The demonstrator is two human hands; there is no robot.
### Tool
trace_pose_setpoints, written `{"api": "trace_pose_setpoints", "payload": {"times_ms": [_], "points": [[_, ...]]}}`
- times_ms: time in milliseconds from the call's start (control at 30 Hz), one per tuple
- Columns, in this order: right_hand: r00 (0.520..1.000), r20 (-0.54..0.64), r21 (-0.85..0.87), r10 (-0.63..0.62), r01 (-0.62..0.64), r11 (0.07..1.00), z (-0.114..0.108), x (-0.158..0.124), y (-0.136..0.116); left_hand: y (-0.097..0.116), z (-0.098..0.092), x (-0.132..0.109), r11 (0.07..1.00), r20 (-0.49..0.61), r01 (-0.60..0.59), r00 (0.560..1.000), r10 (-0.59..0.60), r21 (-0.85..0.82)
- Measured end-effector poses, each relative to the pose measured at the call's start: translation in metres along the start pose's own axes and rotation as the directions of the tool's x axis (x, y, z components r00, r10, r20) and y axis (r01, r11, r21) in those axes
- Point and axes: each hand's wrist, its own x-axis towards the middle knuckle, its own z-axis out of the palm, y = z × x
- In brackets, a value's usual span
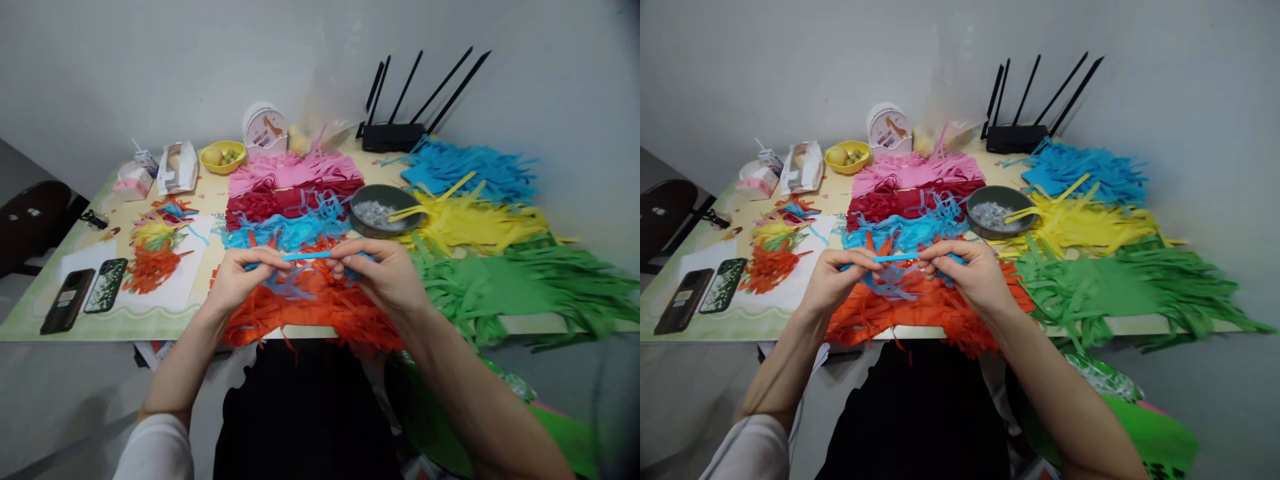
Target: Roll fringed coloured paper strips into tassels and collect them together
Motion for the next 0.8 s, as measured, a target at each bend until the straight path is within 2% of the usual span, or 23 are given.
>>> {"api": "trace_pose_setpoints", "payload": {"times_ms": [67, 133, 233, 300, 367, 433, 500, 567, 633, 700, 733, 800], "points": [[0.999, 0.019, -0.043, -0.041, 0.042, 0.998, -0.001, -0.001, -0.001, 0.003, -0.004, -0.003, 0.994, 0.020, -0.044, 0.999, 0.043, 0.099], [0.985, 0.068, -0.176, -0.161, 0.171, 0.970, -0.003, -0.003, -0.005, 0.010, -0.010, -0.005, 0.971, 0.117, -0.087, 0.991, 0.062, 0.223], [0.906, 0.222, -0.390, -0.360, 0.420, 0.819, -0.005, -0.006, -0.015, 0.024, -0.016, -0.004, 0.924, 0.274, -0.173, 0.959, 0.078, 0.341], [0.844, 0.330, -0.448, -0.423, 0.534, 0.717, -0.004, -0.008, -0.021, 0.030, -0.015, 0.000, 0.905, 0.287, -0.186, 0.955, 0.075, 0.384], [0.789, 0.410, -0.463, -0.458, 0.612, 0.641, -0.003, -0.010, -0.024, 0.033, -0.009, 0.005, 0.891, 0.306, -0.164, 0.952, 0.030, 0.424], [0.739, 0.457, -0.463, -0.494, 0.673, 0.577, -0.003, -0.013, -0.025, 0.033, -0.003, 0.009, 0.880, 0.366, -0.145, 0.930, -0.035, 0.452], [0.718, 0.484, -0.472, -0.499, 0.695, 0.542, -0.005, -0.016, -0.025, 0.029, 0.000, 0.012, 0.858, 0.404, -0.169, 0.913, -0.049, 0.485], [0.749, 0.493, -0.491, -0.442, 0.659, 0.570, -0.009, -0.017, -0.026, 0.024, 0.000, 0.012, 0.771, 0.407, -0.278, 0.913, 0.027, 0.572], [0.831, 0.465, -0.495, -0.305, 0.529, 0.689, -0.014, -0.013, -0.026, 0.019, -0.002, 0.011, 0.571, 0.411, -0.438, 0.893, 0.184, 0.694], [0.905, 0.409, -0.458, -0.119, 0.316, 0.831, -0.016, -0.004, -0.026, 0.013, -0.004, 0.010, 0.307, 0.461, -0.568, 0.813, 0.357, 0.764], [0.917, 0.397, -0.424, -0.024, 0.207, 0.882, -0.016, 0.001, -0.025, 0.011, -0.005, 0.009, 0.188, 0.502, -0.616, 0.753, 0.426, 0.765], [0.888, 0.436, -0.351, 0.144, 0.021, 0.936, -0.012, 0.011, -0.020, 0.008, -0.005, 0.007, 0.010, 0.579, -0.684, 0.626, 0.523, 0.730]]}}
